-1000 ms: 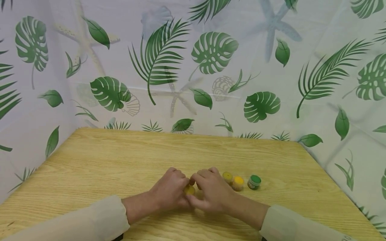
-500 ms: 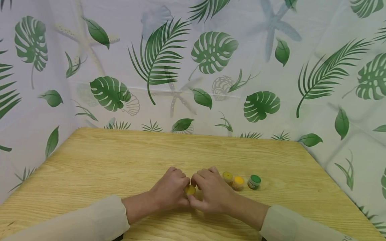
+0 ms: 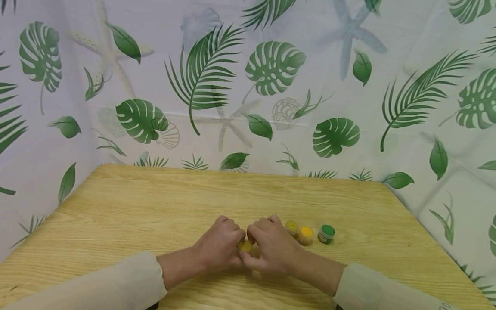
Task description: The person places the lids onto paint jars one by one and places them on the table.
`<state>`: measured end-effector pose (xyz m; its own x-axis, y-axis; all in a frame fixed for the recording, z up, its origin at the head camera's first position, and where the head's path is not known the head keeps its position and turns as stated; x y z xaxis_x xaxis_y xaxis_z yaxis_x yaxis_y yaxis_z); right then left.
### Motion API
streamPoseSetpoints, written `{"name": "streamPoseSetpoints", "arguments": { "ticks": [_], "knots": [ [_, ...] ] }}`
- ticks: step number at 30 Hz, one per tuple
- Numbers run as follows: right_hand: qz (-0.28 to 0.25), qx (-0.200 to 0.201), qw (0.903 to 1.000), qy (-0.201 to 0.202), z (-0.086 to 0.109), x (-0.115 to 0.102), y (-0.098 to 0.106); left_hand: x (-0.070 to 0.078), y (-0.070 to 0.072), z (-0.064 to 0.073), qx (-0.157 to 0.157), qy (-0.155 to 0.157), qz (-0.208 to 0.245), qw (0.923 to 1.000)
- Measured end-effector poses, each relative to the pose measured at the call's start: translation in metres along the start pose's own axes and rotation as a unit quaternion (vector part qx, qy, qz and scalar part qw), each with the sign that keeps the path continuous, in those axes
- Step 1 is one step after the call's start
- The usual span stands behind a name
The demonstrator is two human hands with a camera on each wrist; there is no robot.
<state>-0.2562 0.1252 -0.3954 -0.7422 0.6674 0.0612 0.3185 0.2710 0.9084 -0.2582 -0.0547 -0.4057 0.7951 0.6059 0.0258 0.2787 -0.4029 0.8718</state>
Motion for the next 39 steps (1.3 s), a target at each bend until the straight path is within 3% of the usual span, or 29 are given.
{"name": "streamPoseSetpoints", "arguments": {
  "ticks": [13,20,28,39],
  "knots": [
    [-0.017,-0.02,0.9995,-0.015,-0.0014,-0.0004,0.0007,0.0012,-0.001,0.0003,-0.011,-0.021,-0.003,0.9997],
    [-0.032,-0.015,0.9988,-0.035,0.0006,0.0016,0.0003,-0.0039,-0.001,0.0006,0.012,-0.003,-0.005,0.9999],
    [-0.017,-0.004,0.9998,-0.005,0.0004,0.0022,-0.0012,-0.0061,-0.0012,0.0009,0.009,0.003,-0.008,0.9999],
    [-0.008,0.007,0.9999,-0.001,0.0007,0.0006,-0.0002,-0.0044,-0.0007,0.0013,0.0,0.007,-0.007,0.9999]
  ]
}}
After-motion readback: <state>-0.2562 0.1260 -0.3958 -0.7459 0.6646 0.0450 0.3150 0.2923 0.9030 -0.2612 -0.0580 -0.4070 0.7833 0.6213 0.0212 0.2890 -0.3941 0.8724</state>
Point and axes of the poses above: each hand's wrist, its own z-axis away from the middle knuckle, its own y-axis out of the back of the hand, x = y × z, the point moved 1 cm from there along -z, towards the middle knuckle, and after that the axes turned 3 degrees about z, right-handed, at the moved point
